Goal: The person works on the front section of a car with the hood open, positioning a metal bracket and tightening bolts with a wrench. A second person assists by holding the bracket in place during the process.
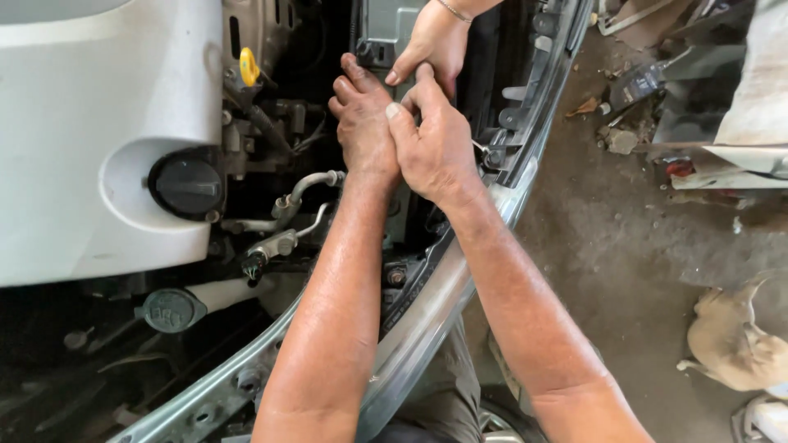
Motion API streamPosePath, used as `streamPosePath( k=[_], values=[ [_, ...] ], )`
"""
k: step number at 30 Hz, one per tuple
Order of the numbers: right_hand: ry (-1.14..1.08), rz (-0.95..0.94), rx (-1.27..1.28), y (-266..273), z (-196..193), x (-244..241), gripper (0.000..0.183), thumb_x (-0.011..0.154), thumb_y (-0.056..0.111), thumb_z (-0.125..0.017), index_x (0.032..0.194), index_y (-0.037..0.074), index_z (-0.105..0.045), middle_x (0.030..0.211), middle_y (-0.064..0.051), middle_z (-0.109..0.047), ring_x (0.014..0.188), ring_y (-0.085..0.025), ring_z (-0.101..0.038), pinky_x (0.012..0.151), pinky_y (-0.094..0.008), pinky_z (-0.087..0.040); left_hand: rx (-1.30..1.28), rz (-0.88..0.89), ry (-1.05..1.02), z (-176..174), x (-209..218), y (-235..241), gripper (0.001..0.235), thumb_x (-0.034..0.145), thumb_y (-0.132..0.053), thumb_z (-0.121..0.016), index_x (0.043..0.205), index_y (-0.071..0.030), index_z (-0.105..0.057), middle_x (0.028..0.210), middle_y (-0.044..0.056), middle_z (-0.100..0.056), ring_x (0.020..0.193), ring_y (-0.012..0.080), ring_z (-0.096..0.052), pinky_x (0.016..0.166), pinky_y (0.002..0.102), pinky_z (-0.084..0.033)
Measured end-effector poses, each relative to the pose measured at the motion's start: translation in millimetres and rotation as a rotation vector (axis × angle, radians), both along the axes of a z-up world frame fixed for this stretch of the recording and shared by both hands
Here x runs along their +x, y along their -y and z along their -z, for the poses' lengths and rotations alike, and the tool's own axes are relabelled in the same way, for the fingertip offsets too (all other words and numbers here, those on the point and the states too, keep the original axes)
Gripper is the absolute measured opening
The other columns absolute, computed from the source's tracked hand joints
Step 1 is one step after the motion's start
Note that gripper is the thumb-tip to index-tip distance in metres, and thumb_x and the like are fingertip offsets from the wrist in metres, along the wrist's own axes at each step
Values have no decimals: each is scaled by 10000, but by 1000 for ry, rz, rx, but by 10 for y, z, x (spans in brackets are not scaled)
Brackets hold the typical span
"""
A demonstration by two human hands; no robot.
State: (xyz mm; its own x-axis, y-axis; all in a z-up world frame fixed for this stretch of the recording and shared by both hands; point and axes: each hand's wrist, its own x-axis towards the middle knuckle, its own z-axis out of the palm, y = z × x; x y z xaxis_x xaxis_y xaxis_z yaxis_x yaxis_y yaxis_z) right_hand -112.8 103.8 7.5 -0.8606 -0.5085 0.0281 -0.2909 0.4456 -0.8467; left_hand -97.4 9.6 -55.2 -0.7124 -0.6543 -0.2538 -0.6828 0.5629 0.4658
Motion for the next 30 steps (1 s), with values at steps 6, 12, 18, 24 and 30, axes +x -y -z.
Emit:
streamPosePath(
  k=[6,12,18,24,30],
  values=[
    [145,-9,-53,-123,118,-81,275,1034,182,-648,1177,-38,-566,838,-24,-616,779,-98,-599,773,-280,-539,20,42,-30,-107,49,-12,954,864,-294,-719,1516,94,-140,1339,236,-450,1147,382,-544,839,412,-595],
    [336,53,-158,-41,44,-184,184,1000,183,-630,906,52,-541,793,16,-594,705,-48,-560,650,-234,-495,32,-30,-28,-16,-49,-1,993,878,-328,-755,1535,94,-142,1335,252,-449,1159,411,-536,875,440,-585],
    [185,-66,-139,-277,-191,-122,145,1006,153,-645,993,18,-594,1148,-84,-610,942,-118,-597,854,-294,-514,45,-15,-88,-114,13,-20,1182,701,-391,-873,1495,96,-145,1302,251,-454,1154,435,-527,895,457,-571],
    [-340,-502,189,-407,-892,321,164,853,120,-715,939,27,-611,1224,-224,-665,1130,-363,-639,984,-432,-515,86,-18,1,-343,59,9,1327,580,-417,-927,1510,84,-123,1354,237,-433,1194,400,-521,915,428,-572],
    [-264,-751,486,-444,-604,354,122,711,143,-753,816,90,-719,797,-81,-668,812,-306,-652,710,-456,-531,122,18,9,-473,58,30,1466,522,-536,-970,1494,126,-94,1350,250,-413,1193,408,-501,952,418,-541]
  ],
)
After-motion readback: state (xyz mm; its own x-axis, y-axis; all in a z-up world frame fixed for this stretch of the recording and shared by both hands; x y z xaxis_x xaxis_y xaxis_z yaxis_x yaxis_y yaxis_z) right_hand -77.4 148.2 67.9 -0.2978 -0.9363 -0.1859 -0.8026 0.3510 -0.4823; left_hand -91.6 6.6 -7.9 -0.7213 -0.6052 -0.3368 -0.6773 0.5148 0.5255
